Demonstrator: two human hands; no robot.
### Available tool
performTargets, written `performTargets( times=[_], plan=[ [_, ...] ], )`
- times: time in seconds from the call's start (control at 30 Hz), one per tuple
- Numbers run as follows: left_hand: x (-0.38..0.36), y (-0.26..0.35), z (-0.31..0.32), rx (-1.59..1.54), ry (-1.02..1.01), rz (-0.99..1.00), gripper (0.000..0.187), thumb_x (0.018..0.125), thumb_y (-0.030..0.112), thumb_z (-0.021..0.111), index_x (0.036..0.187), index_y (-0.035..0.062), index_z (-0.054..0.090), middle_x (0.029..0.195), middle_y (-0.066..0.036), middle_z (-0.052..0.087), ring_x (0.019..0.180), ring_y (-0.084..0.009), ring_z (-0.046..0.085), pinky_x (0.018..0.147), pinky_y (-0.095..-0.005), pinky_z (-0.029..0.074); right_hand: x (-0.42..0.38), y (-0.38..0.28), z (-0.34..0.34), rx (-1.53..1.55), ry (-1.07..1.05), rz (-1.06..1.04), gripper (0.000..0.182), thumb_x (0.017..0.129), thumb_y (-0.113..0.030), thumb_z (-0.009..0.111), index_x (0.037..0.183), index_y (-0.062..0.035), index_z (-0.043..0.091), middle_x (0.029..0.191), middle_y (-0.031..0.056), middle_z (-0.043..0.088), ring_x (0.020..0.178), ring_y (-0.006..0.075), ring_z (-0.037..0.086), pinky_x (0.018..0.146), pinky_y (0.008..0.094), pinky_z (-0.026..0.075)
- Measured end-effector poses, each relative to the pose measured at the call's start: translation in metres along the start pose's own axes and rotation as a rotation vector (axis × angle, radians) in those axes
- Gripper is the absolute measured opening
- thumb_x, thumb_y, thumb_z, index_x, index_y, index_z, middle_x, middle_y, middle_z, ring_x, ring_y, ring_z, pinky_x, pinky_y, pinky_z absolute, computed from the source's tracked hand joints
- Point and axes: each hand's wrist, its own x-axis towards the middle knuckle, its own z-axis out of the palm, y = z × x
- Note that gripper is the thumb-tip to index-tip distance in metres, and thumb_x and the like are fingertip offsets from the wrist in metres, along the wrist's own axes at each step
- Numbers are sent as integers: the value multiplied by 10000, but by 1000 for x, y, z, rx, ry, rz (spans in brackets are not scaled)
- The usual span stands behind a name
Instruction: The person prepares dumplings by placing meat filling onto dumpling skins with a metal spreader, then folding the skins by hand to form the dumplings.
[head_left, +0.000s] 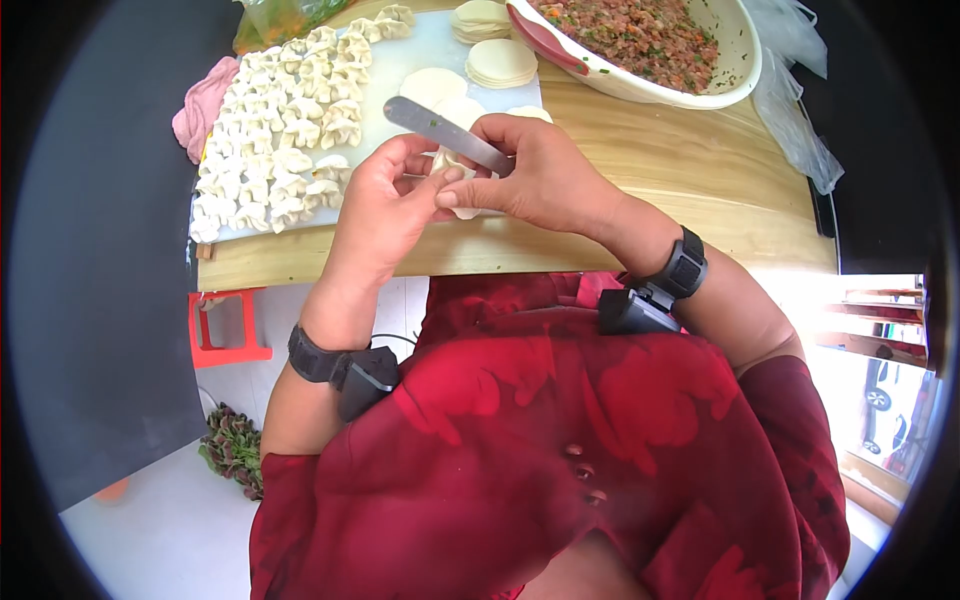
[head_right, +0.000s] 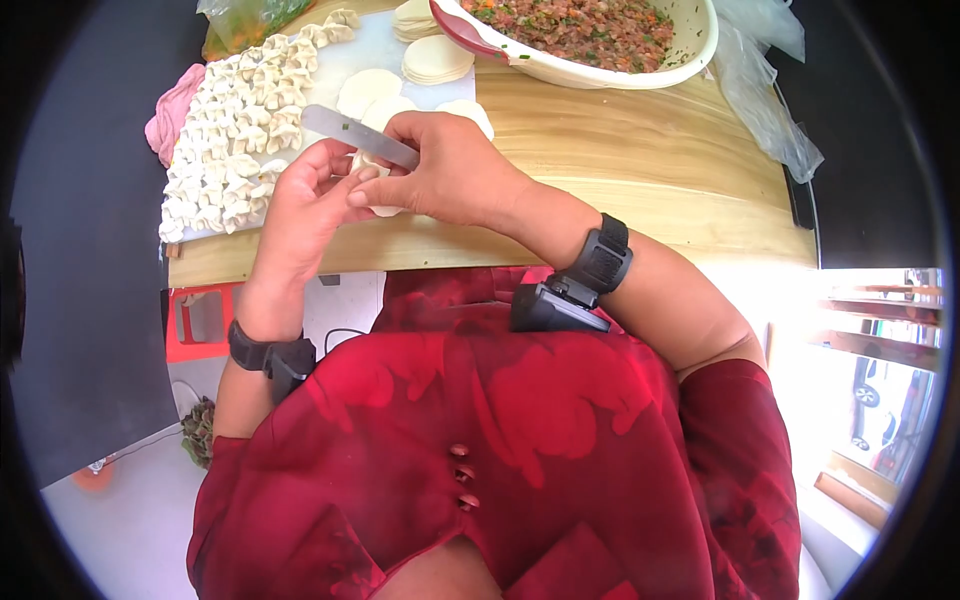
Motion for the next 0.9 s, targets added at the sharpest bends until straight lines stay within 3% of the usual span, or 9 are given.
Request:
performTargets(
  times=[0.17, 0.5, 0.6, 0.67, 0.7, 0.77, 0.8, 0.87, 0.9],
  plan=[
    [3, -5, -8, 75, 46, 39, 346, 875, 58, 673, 1194, -13, 559, 964, -62, 634, 820, -121, 643, 658, -250, 556, 1, 12, -9, 21, 8, 67, 268, 790, -226, 772, 930, -47, 632, 735, -17, 583, 599, 54, 496, 531, 229, 408],
    [9, -4, -13, -95, 126, -91, 294, 903, 79, 632, 1178, -8, 576, 1004, -63, 637, 831, -136, 648, 729, -282, 567, -16, 23, -54, 618, 183, 150, 225, 803, -125, 688, 966, -33, 563, 768, 34, 574, 537, 83, 566, 396, 201, 259],
    [5, 0, -11, 255, 150, -24, 289, 904, 96, 630, 1175, 9, 580, 1013, -77, 639, 838, -141, 648, 736, -282, 560, -20, 21, -55, 586, 200, 121, 210, 806, -126, 687, 949, -28, 568, 772, 36, 586, 542, 85, 564, 424, 203, 313],
    [-1, 7, -9, 1053, 375, 370, 305, 933, 129, 594, 1232, 71, 578, 1023, -49, 627, 784, -135, 645, 685, -262, 553, -20, 19, -52, 517, 207, 90, 200, 813, -133, 690, 939, -29, 574, 771, 32, 593, 555, 80, 564, 450, 206, 346],
    [-2, 13, -7, 1054, 376, 373, 305, 933, 129, 594, 1232, 71, 578, 1023, -49, 627, 784, -135, 645, 685, -262, 553, -19, 18, -51, 449, 214, 59, 191, 820, -140, 692, 928, -30, 580, 770, 29, 601, 568, 75, 563, 476, 209, 379],
    [-2, 24, -2, 425, 56, 83, 304, 931, 176, 613, 1188, 16, 585, 1064, -133, 640, 866, -186, 659, 756, -298, 549, -18, 14, -43, 412, 201, 15, 178, 828, -144, 693, 925, -36, 591, 766, 18, 603, 581, 67, 558, 501, 216, 399],
    [-2, 27, 2, 425, 63, 84, 304, 931, 176, 613, 1188, 16, 585, 1064, -133, 640, 866, -186, 659, 756, -298, 549, -18, 13, -40, 376, 183, -27, 166, 837, -149, 695, 923, -41, 601, 762, 7, 605, 594, 59, 553, 527, 222, 419],
    [2, 31, 11, -267, -169, -322, 317, 959, 210, 575, 1193, -4, 587, 1080, -123, 647, 932, -197, 654, 820, -331, 544, -17, 15, -33, 372, 116, -107, 157, 842, -150, 710, 931, -56, 622, 752, -17, 598, 614, 48, 550, 540, 224, 433],
    [4, 28, 14, -265, -160, -318, 317, 959, 210, 575, 1193, -4, 587, 1080, -123, 647, 932, -197, 654, 820, -331, 544, -17, 16, -31, 340, 43, -155, 159, 841, -154, 719, 930, -58, 629, 749, -24, 596, 610, 46, 547, 553, 225, 443]
  ],
)
